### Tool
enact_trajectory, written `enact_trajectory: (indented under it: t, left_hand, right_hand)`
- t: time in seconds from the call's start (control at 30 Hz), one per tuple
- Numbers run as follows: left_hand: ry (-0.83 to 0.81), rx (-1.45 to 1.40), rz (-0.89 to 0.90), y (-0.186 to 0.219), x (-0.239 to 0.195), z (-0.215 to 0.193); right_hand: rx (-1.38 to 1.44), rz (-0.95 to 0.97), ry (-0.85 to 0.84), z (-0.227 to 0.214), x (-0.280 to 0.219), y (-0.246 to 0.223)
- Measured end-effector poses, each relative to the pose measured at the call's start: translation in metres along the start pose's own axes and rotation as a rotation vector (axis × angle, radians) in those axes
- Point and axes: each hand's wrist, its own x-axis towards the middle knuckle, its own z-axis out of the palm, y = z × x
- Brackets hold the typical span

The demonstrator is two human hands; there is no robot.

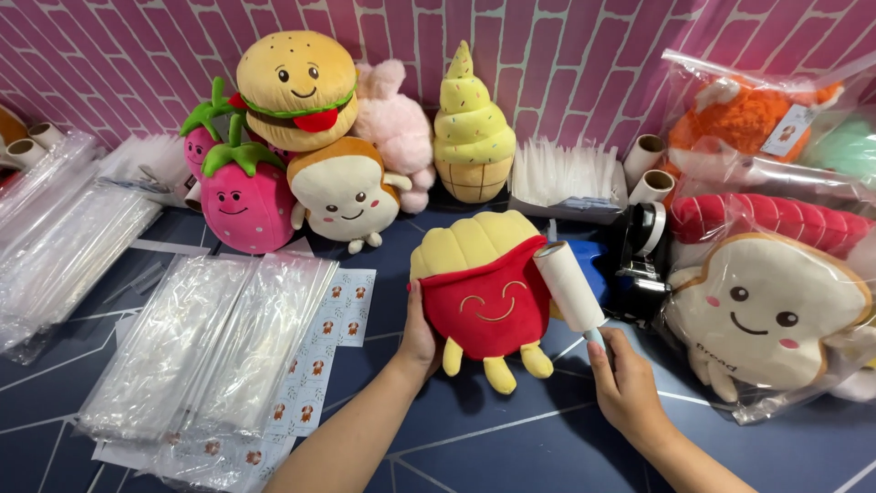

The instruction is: Using a lint roller to clean a plush toy shaped like french fries on a workshop table.

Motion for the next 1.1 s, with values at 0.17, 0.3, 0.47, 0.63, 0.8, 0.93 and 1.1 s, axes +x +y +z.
enact_trajectory:
  t: [0.17, 0.3, 0.47, 0.63, 0.8, 0.93, 1.1]
  left_hand:
    - [-0.158, 0.116, 0.181, -0.019, 0.008, -0.024]
    - [-0.176, 0.156, 0.156, -0.016, 0.004, -0.021]
    - [-0.061, 0.137, 0.028, -0.011, 0.002, -0.015]
    - [0.068, 0.147, -0.039, -0.005, -0.002, -0.008]
    - [-0.041, 0.119, 0.013, -0.008, 0.003, -0.011]
    - [-0.064, 0.094, 0.02, -0.009, 0.004, -0.011]
    - [-0.08, 0.093, 0.027, -0.004, 0.0, -0.004]
  right_hand:
    - [-0.055, 0.011, -0.077, 0.006, -0.01, -0.007]
    - [-0.243, -0.092, -0.143, 0.009, -0.017, 0.005]
    - [-0.356, -0.552, -0.149, 0.025, -0.03, -0.003]
    - [-0.273, -0.662, -0.254, 0.017, -0.024, -0.01]
    - [-0.071, -0.621, -0.248, 0.007, -0.018, -0.001]
    - [-0.072, -0.598, -0.238, 0.005, -0.016, -0.003]
    - [-0.044, -0.728, -0.193, -0.002, -0.012, -0.008]
